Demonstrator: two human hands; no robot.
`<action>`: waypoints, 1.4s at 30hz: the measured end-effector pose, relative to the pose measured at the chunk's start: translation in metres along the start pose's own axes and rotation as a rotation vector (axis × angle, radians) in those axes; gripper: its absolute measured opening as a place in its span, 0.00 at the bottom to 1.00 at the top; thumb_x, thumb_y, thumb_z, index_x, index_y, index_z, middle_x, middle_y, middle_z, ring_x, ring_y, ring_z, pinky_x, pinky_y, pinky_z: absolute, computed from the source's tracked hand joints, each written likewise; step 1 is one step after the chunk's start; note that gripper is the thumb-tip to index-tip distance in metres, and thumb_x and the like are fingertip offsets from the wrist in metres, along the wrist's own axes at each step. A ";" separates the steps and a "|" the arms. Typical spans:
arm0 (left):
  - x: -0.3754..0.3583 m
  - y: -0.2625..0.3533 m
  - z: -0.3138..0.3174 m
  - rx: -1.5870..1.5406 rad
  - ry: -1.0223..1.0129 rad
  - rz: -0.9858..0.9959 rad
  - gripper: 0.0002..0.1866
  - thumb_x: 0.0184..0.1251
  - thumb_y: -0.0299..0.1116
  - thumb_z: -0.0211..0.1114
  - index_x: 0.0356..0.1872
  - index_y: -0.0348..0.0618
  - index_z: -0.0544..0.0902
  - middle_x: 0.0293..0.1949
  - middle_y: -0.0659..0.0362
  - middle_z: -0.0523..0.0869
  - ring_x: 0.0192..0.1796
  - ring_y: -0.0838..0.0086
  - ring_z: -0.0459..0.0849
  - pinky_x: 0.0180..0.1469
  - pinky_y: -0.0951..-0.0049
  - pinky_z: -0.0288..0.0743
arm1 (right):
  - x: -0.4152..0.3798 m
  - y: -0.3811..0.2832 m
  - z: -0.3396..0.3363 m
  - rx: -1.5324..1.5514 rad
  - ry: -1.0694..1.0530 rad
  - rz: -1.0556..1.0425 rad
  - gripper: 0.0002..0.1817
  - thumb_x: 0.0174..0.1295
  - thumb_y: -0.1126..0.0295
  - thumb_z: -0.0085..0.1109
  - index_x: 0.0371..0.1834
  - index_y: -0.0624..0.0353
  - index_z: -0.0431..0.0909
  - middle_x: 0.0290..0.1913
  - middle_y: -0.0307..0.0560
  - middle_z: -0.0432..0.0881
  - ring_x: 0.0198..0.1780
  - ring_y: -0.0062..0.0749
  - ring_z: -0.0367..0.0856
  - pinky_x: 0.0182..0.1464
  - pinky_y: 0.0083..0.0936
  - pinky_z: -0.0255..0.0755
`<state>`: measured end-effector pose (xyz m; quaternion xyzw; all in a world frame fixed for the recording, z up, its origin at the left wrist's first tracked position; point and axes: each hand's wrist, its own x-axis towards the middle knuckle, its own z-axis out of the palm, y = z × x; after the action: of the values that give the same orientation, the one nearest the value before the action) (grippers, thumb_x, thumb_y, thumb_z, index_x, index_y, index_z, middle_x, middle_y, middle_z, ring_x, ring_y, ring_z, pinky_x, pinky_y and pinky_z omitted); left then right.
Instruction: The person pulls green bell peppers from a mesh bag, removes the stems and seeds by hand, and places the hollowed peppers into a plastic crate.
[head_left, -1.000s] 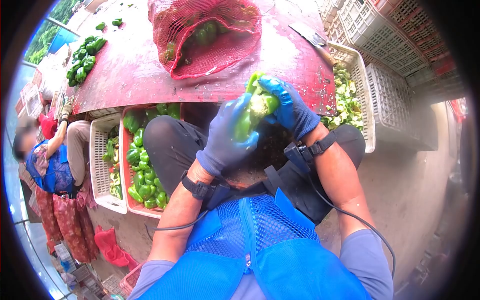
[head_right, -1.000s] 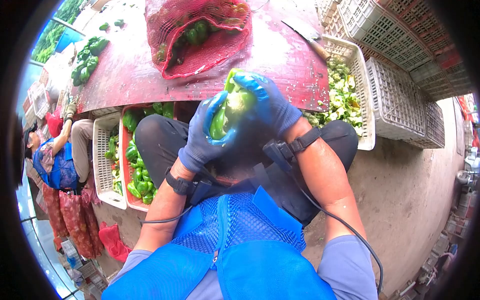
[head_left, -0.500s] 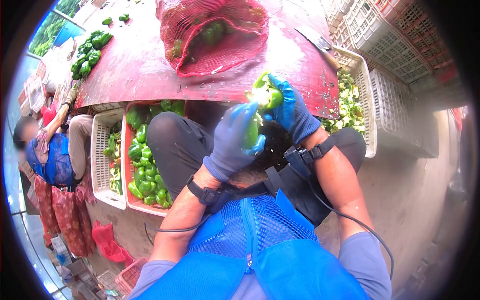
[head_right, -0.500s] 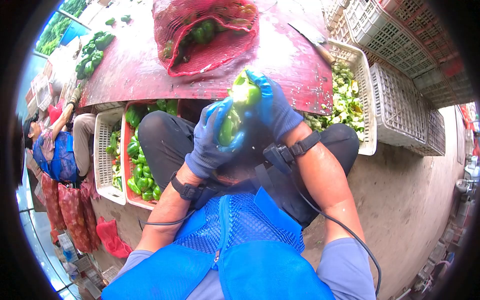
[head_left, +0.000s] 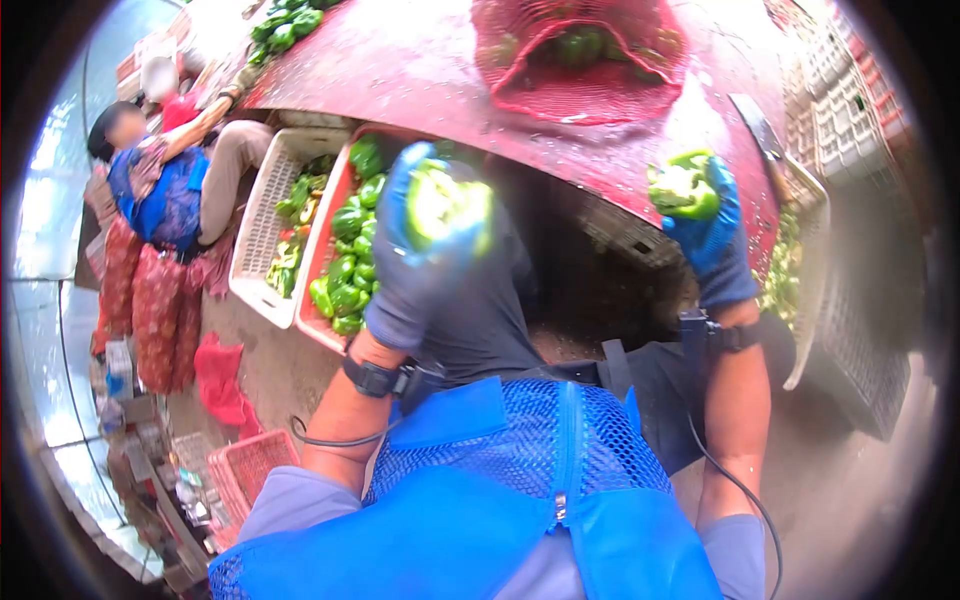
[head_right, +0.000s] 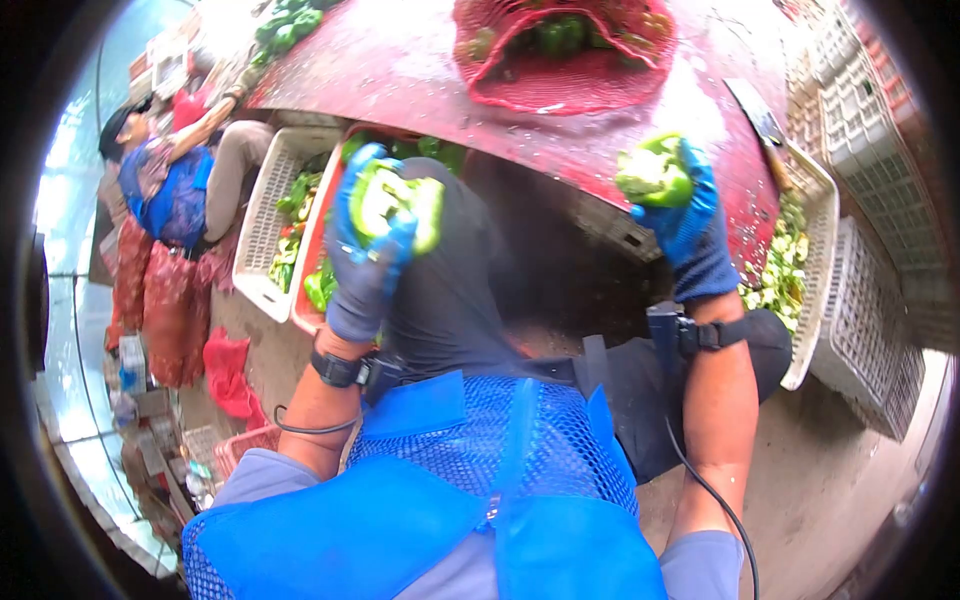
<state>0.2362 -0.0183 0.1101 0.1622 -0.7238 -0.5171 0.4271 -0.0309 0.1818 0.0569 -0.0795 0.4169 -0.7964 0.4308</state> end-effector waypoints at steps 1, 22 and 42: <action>0.006 -0.002 -0.020 0.073 0.068 -0.004 0.36 0.54 0.28 0.74 0.65 0.34 0.70 0.55 0.54 0.78 0.54 0.73 0.79 0.57 0.70 0.76 | -0.002 -0.002 0.001 -0.039 0.047 -0.031 0.21 0.69 0.46 0.52 0.54 0.49 0.76 0.46 0.43 0.84 0.42 0.32 0.86 0.32 0.27 0.80; 0.091 -0.195 -0.105 0.934 0.012 -0.174 0.22 0.59 0.44 0.69 0.47 0.36 0.81 0.40 0.46 0.86 0.45 0.53 0.85 0.48 0.56 0.78 | 0.009 0.008 -0.007 -0.107 0.069 -0.006 0.21 0.68 0.44 0.51 0.56 0.43 0.76 0.49 0.40 0.84 0.45 0.32 0.85 0.33 0.31 0.80; 0.064 -0.032 0.133 0.318 -1.010 0.031 0.32 0.55 0.32 0.71 0.64 0.44 0.76 0.48 0.56 0.85 0.49 0.73 0.82 0.52 0.71 0.77 | -0.020 0.008 0.005 -0.654 -0.295 0.087 0.25 0.71 0.67 0.52 0.69 0.64 0.64 0.49 0.52 0.84 0.46 0.46 0.83 0.54 0.35 0.76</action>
<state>0.0876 0.0068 0.0975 -0.0550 -0.9111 -0.4085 0.0031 -0.0112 0.1914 0.0595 -0.3093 0.5862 -0.5817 0.4715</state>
